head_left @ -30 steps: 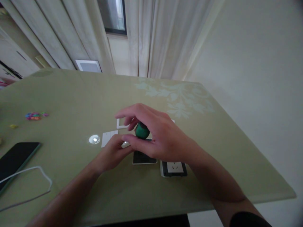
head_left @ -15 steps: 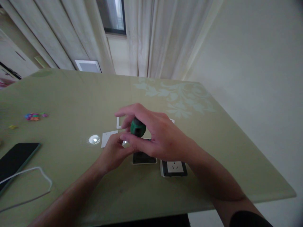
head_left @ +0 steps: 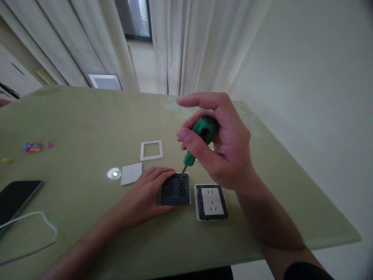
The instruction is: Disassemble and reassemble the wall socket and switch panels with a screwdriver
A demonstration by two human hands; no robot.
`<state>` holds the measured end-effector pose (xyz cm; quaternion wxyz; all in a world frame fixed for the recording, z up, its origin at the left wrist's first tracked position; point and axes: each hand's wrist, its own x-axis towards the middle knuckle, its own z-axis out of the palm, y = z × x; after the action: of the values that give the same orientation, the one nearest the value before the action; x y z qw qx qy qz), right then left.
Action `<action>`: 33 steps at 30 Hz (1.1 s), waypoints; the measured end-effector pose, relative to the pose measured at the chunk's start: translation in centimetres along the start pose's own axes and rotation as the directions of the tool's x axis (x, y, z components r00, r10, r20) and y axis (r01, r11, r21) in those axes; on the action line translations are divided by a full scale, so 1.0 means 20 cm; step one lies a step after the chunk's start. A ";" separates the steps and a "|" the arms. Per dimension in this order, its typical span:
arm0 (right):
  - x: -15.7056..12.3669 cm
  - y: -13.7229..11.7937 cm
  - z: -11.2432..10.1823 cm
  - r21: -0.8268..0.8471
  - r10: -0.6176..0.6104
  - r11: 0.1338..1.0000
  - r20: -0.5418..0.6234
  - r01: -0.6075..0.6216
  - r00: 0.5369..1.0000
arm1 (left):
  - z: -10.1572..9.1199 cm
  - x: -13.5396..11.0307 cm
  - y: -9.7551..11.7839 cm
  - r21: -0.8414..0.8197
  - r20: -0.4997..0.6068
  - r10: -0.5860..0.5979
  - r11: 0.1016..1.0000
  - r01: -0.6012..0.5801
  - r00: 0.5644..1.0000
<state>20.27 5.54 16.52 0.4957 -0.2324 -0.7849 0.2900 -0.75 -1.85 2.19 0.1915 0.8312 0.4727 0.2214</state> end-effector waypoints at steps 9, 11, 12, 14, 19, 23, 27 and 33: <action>0.01 0.00 0.00 0.000 -0.005 1.000 -0.046 0.005 0.999 | 0.00 -0.02 0.01 -0.141 0.019 -0.024 0.990 0.027 1.000; 0.02 0.00 0.00 -0.016 -0.002 1.000 -0.035 0.001 0.999 | 0.00 -0.01 0.01 -0.197 0.024 -0.036 0.980 0.040 0.999; 0.02 0.00 0.00 -0.027 0.001 1.000 -0.026 -0.002 1.000 | 0.00 -0.01 0.01 -0.219 0.022 -0.041 0.975 0.045 0.999; 0.01 0.00 0.00 -0.040 0.008 0.999 -0.012 -0.008 1.000 | 0.01 -0.01 0.01 -0.253 0.010 -0.056 0.966 0.057 0.998; 0.01 0.01 -0.02 -0.044 0.000 0.999 -0.004 0.000 1.000 | 0.01 -0.01 0.01 -0.330 0.002 -0.096 0.940 0.091 0.995; 0.00 0.02 -0.03 -0.069 0.010 0.998 0.010 -0.009 1.000 | 0.02 -0.01 0.02 -0.336 -0.011 -0.108 0.937 0.099 0.994; 0.00 0.02 -0.04 -0.091 0.015 0.996 0.014 -0.014 1.000 | 0.00 0.00 0.03 -0.319 -0.039 -0.132 0.941 0.112 0.991; 0.00 0.02 -0.03 -0.092 0.019 0.996 0.010 -0.018 1.000 | -0.02 -0.02 0.02 -0.349 -0.012 -0.246 0.909 0.226 0.969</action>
<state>20.87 5.95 16.47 0.4774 -0.2608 -0.7979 0.2596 -0.82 -2.32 2.72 0.3465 0.7149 0.5286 0.2991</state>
